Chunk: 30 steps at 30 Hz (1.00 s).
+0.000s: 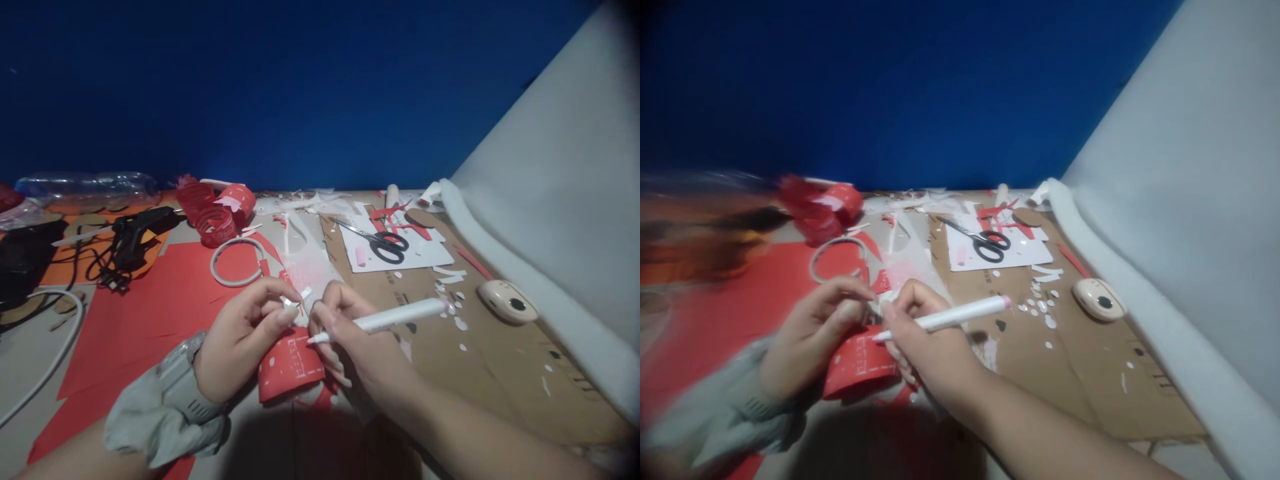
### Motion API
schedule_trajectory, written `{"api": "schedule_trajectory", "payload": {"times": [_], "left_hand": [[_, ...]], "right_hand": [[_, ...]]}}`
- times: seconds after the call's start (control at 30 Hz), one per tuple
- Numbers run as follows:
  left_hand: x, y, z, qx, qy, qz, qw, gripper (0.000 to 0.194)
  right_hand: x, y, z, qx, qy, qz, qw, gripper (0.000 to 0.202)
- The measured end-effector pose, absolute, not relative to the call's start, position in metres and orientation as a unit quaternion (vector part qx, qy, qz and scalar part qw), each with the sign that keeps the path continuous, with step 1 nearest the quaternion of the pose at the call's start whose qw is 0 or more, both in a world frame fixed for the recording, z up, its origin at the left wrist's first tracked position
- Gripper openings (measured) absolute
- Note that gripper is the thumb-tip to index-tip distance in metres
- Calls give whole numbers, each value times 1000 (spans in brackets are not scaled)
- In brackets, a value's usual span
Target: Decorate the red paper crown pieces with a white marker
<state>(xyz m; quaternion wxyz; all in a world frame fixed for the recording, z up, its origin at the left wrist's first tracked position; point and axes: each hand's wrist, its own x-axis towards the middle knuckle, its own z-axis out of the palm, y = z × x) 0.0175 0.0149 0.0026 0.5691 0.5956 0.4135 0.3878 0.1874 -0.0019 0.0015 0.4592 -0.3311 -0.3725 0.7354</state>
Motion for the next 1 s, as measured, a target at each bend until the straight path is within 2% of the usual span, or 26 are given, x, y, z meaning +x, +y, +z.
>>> {"api": "schedule_trajectory", "payload": {"times": [0.17,0.3,0.43,0.63,1.0], "left_hand": [[23,9,5,606,486,372,509,21],[30,1,8,602,531,414,429,10],[38,-7,12,612,542,449,361,13],[42,-12,13,662,565,425,247,11],[35,-8,13,713,524,400,241,25]], "right_hand": [[186,-1,4,-387,-346,732,441,30],[185,-4,12,-430,-350,697,455,28],[186,-6,17,-433,-384,677,454,31],[190,-5,18,-451,-410,674,416,29],[191,-6,15,-458,-459,639,414,29]]}}
